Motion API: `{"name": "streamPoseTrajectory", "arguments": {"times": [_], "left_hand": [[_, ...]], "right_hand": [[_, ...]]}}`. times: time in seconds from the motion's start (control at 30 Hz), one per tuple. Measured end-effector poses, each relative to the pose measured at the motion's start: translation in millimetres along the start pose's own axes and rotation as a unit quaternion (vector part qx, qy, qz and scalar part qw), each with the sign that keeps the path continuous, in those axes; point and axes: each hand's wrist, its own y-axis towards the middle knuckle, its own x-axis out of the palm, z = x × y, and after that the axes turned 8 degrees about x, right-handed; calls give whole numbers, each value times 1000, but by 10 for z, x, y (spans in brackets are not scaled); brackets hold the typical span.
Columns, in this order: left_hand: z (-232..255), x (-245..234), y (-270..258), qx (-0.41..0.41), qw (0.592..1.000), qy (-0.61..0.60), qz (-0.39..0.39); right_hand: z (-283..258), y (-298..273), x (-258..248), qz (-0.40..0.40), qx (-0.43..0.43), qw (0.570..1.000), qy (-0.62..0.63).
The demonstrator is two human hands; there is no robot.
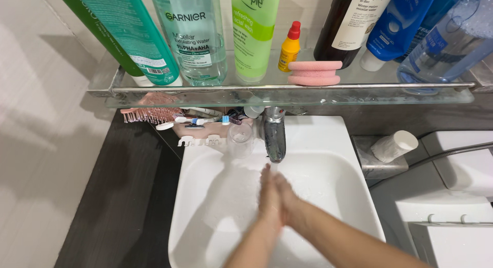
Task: The person handles a black trash bag inside a blue bin, then washes their hands at a sink using a faucet. They also interact with a tissue dispenser and a door handle before washing their hands again.
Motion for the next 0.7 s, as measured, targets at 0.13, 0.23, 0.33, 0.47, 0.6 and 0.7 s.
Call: {"name": "streamPoseTrajectory", "arguments": {"times": [0.13,0.23,0.33,0.47,0.6,0.7], "left_hand": [[172,-184,363,-84,990,-108,-39],[-66,76,-140,36,988,151,8],[106,67,-391,29,981,189,-33],[110,188,-488,161,956,244,8],[44,164,-511,219,955,197,38],[108,178,-505,160,979,109,60]], "right_hand": [[91,-380,101,15,21,998,-63],[-192,-493,153,-11,28,999,-33],[-265,-625,-2,20,11,991,-129],[-83,-611,-84,17,-202,939,-278],[-43,-675,-11,122,-410,766,-481],[-96,-765,140,177,-272,799,-507]]}}
